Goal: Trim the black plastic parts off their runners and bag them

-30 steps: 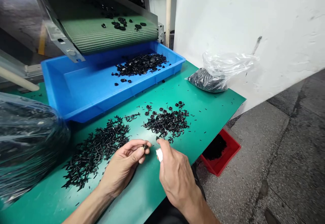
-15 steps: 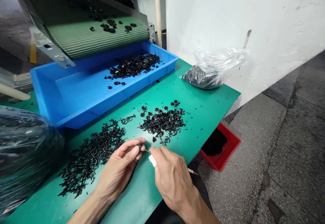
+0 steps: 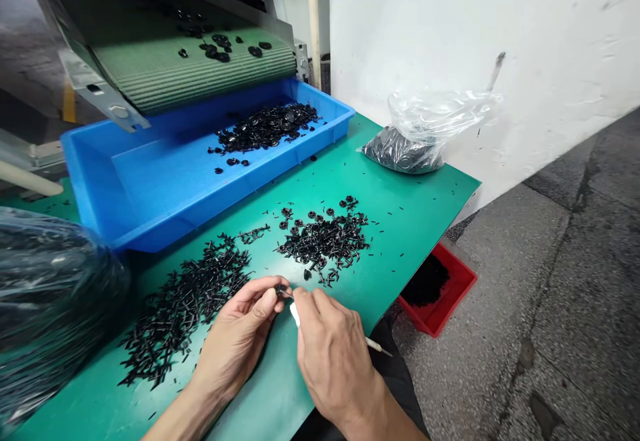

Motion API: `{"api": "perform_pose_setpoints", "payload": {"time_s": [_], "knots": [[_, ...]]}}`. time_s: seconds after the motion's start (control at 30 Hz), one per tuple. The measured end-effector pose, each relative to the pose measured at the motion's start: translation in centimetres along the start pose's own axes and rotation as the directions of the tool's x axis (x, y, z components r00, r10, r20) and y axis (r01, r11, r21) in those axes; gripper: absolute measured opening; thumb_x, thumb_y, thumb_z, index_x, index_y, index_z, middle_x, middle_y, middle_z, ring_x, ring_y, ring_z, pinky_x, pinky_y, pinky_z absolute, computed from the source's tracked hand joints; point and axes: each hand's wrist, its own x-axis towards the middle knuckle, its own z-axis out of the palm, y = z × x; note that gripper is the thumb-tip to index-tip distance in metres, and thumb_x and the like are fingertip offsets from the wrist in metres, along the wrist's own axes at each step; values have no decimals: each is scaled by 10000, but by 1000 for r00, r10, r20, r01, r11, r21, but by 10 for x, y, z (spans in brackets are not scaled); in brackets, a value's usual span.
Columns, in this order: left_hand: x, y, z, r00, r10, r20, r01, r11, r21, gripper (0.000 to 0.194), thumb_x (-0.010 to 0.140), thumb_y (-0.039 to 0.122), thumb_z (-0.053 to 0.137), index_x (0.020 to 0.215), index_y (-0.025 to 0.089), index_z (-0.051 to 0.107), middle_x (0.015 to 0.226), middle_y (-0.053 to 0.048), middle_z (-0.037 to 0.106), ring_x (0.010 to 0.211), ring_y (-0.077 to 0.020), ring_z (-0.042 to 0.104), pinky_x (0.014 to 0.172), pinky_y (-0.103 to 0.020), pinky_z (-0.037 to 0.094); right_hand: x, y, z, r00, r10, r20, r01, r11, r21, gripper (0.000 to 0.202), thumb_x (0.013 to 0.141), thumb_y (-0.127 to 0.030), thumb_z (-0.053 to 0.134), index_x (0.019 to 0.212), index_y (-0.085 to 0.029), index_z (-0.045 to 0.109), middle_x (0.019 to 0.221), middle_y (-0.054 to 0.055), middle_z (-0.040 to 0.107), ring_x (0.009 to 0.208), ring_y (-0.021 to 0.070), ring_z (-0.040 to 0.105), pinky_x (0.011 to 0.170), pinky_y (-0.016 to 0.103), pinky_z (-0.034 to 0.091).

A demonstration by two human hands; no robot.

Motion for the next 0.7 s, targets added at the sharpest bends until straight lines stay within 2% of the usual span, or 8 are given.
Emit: {"api": "perform_pose_setpoints", "payload": {"time_s": [0.1, 0.23, 0.33, 0.43, 0.5, 0.57, 0.63, 0.7], "knots": [[-1, -1, 0, 1000, 15, -3, -15, 999, 49, 177, 716, 264, 794, 864, 182, 743, 910, -44, 690, 739, -127, 588, 736, -237, 487, 0, -2, 5, 999, 1, -38, -3, 999, -38, 362, 893, -57, 344, 1151, -160, 578, 897, 84, 663, 752, 210, 650, 632, 300, 468], [-2, -2, 0, 999, 36, -9, -35, 999, 33, 192, 687, 269, 815, 839, 198, 723, 980, -36, 685, 866, -167, 626, 843, -279, 480, -2, -8, 11, 997, -21, -77, 11, 992, -126, 331, 906, -70, 367, 1167, -119, 565, 904, 112, 672, 716, 205, 653, 600, 289, 454], [-3, -3, -1, 997, 71, -21, -69, 994, 90, 168, 693, 259, 811, 819, 212, 709, 957, -22, 693, 885, -168, 625, 853, -279, 475, -1, -12, 9, 998, -13, -65, 4, 991, -136, 278, 906, -75, 387, 1094, -144, 580, 849, 90, 668, 691, 196, 643, 582, 278, 418], [-4, -3, -2, 996, 86, -25, -78, 970, 230, 132, 725, 270, 787, 823, 219, 714, 945, -23, 709, 895, -172, 622, 842, -272, 474, 6, -5, 1, 996, 60, 61, -58, 998, -31, 223, 873, -59, 413, 903, -196, 586, 730, 28, 637, 621, 169, 601, 542, 262, 354], [-4, -3, -3, 997, 69, -16, -61, 952, 300, 141, 739, 289, 775, 848, 218, 720, 943, -30, 714, 881, -180, 631, 834, -283, 478, 13, 7, -6, 975, 102, 195, -123, 987, 101, 227, 833, -40, 424, 780, -215, 559, 633, -21, 589, 553, 134, 543, 512, 241, 311], [-4, -2, -4, 999, 43, -7, -38, 944, 327, 157, 756, 305, 761, 877, 216, 718, 924, -32, 714, 859, -179, 634, 823, -284, 477, 19, 24, -11, 958, 146, 249, -198, 960, 198, 246, 823, -35, 411, 732, -218, 547, 564, -49, 532, 515, 113, 492, 505, 224, 296], [-3, -2, -4, 1000, 19, -2, -17, 951, 308, 159, 783, 310, 738, 909, 218, 707, 917, -27, 707, 841, -165, 624, 810, -271, 471, 23, 39, -13, 957, 225, 185, -262, 942, 210, 267, 829, -36, 388, 786, -219, 577, 565, -50, 522, 523, 115, 486, 520, 223, 307], [-1, -1, -2, 1000, 10, 2, -11, 970, 244, 141, 810, 300, 713, 927, 224, 691, 943, -21, 695, 795, -140, 602, 774, -256, 468, 25, 49, -14, 960, 271, 70, -279, 944, 176, 281, 844, -53, 392, 905, -216, 613, 669, -25, 584, 609, 130, 535, 571, 231, 343]]}}
